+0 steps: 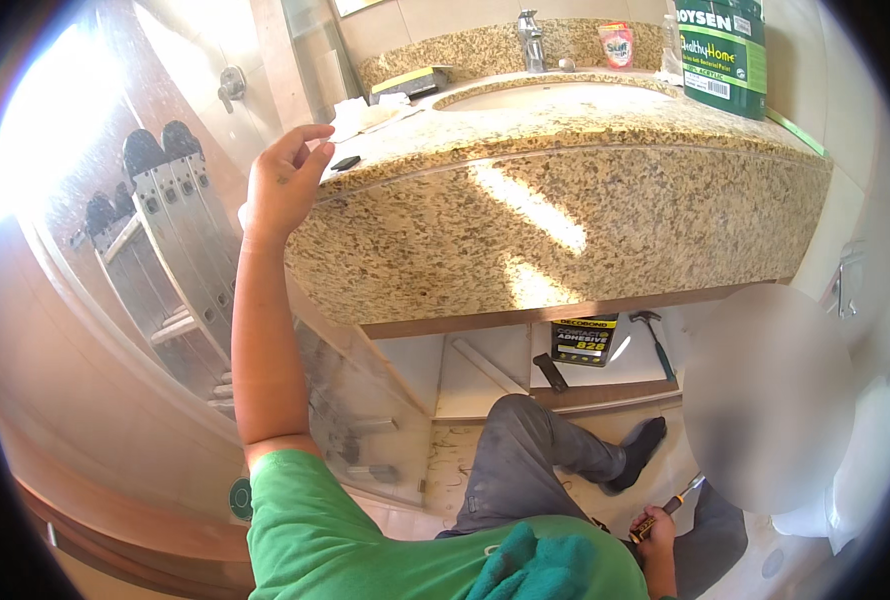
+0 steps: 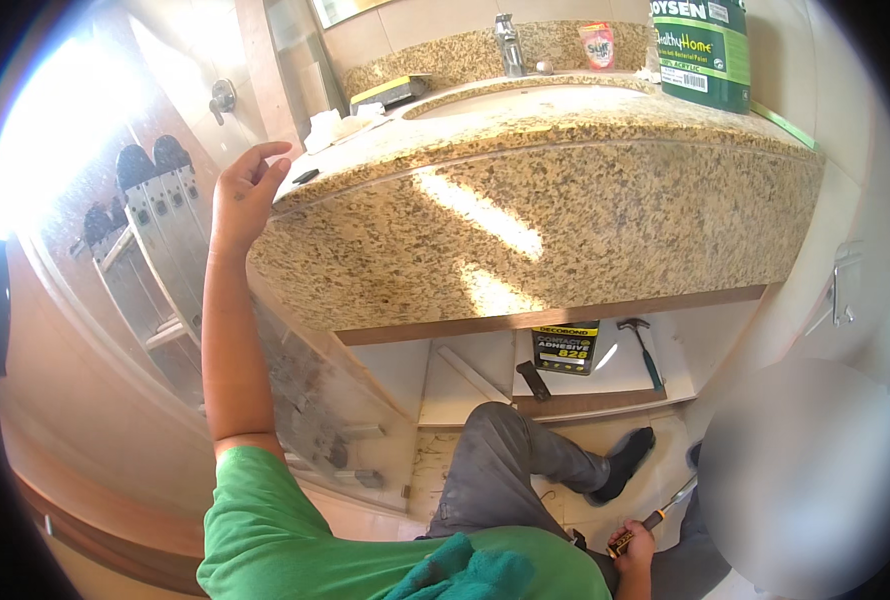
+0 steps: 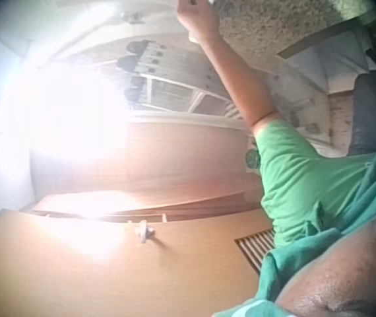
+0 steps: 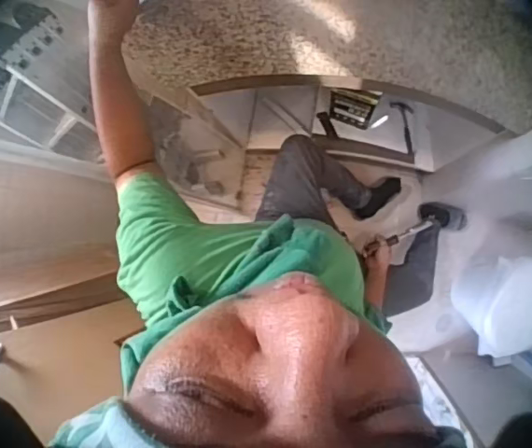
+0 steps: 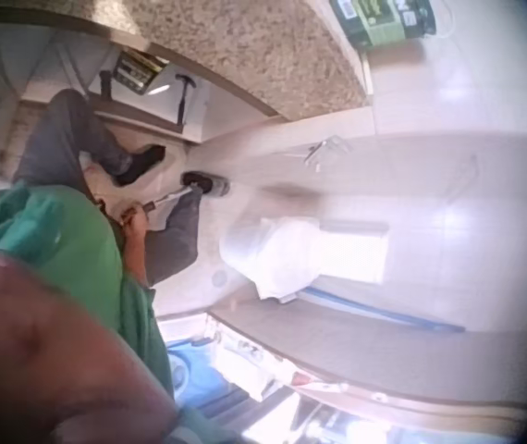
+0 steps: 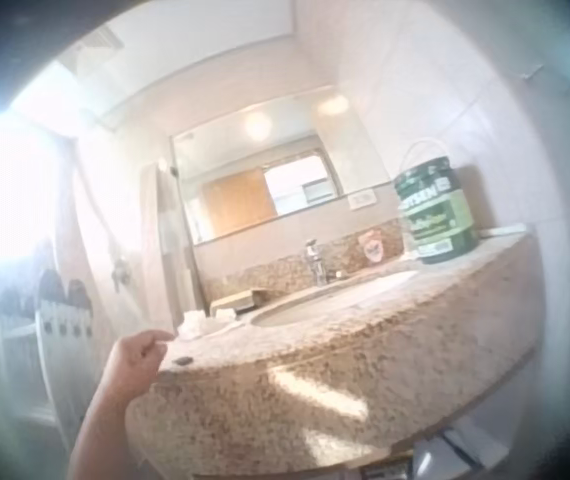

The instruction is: The person sits on the floor under a bathroom vanity and uses a utility knife to score the edge of a wooden trim piece. They then use a hammer to tap the trim into place along the side of the cabinet.

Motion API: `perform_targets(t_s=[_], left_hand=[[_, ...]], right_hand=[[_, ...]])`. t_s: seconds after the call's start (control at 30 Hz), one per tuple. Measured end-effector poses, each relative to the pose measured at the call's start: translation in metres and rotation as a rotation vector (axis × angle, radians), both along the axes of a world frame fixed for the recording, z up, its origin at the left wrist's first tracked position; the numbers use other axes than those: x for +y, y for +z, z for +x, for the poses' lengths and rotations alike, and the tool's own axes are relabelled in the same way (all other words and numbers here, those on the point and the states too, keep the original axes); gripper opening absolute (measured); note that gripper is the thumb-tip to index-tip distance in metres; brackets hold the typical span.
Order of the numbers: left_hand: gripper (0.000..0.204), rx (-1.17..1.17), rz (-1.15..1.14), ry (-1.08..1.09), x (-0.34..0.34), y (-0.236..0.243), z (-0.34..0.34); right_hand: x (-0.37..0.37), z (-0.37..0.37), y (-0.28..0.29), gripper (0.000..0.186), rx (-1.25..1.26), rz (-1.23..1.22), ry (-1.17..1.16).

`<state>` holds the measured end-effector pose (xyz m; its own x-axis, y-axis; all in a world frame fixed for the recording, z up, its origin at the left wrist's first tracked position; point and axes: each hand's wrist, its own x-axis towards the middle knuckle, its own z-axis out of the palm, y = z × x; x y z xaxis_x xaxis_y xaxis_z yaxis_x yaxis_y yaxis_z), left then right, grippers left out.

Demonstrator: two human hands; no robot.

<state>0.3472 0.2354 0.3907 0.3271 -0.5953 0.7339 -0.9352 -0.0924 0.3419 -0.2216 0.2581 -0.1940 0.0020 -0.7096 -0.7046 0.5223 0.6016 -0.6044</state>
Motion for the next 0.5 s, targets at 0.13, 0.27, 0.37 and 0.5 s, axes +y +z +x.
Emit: perform_targets(t_s=[0.13, 0.27, 0.37, 0.5], left_hand=[[0.026, -0.305, -0.051, -0.131, -0.012, -0.007, 0.009], [0.027, -0.142, 0.152, -0.08, -0.002, -0.008, -0.019], [0.024, -0.389, 0.083, -0.129, 0.011, -0.016, -0.018], [0.023, -0.464, -0.002, -0.085, 0.01, -0.024, -0.012]], right_hand=[[0.0, 0.001, -0.005, 0.01, -0.014, 0.012, 0.01], [0.001, -0.004, -0.012, 0.011, -0.045, 0.006, 0.027], [0.005, -0.001, -0.012, 0.012, -0.034, 0.007, 0.032], [0.004, 0.002, -0.009, 0.012, -0.021, 0.027, 0.016]])
